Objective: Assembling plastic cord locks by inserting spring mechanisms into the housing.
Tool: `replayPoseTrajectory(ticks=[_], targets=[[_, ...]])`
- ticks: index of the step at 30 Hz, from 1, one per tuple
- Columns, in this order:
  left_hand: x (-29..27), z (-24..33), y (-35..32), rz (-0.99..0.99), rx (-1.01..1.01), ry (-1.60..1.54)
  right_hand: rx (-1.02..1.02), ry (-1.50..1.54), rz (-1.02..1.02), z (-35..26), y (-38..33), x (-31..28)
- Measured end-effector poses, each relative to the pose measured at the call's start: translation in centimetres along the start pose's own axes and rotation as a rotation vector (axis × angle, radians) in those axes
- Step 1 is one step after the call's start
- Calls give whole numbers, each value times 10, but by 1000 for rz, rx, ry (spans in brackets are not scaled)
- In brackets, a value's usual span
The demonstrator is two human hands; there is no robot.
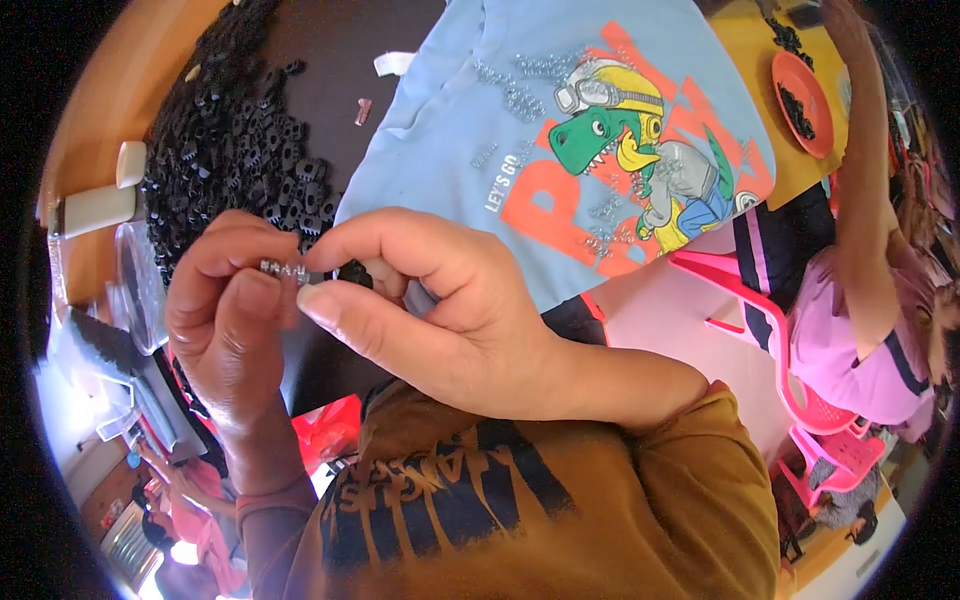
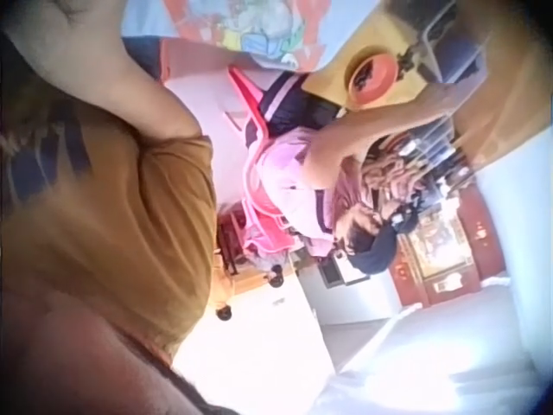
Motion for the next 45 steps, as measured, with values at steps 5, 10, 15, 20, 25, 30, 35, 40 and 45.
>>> replayPoseTrajectory(ticks=[5, 10, 15, 20, 25, 30, 35, 40, 45], targets=[[0, 2, -6, -43, 36, 44, -84, -4, 30, -6, 4, 0], [-8, 1, -12, 5, 46, 69, -309, -244, 65, -20, 4, 3], [-5, -4, -11, 0, -13, 72, -497, -616, -67, -39, 2, 16], [3, -17, -14, 14, -246, -139, -618, -710, -62, -45, -1, 16], [8, -27, -13, 29, -320, -132, -540, -721, -13, -41, 3, 14], [-3, -29, -3, 46, -316, -192, -617, -671, -63, -35, -1, 17], [9, -18, 16, 40, 181, 235, -472, -527, -2, -36, -19, -4], [2, -14, -1, 113, 271, 227, -340, -472, 57, -21, -13, -14], [-15, -6, -31, -13, 66, -112, -258, -465, 155, -8, -13, -17]])
Point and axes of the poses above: each hand's wrist, its own y-axis towards the middle knuckle, its own x-axis out of the palm, z = x × y, the point moved 10 cm from there along y, towards the middle knuckle, and after that the axes turned 9 degrees about z, right-handed, at the moved point
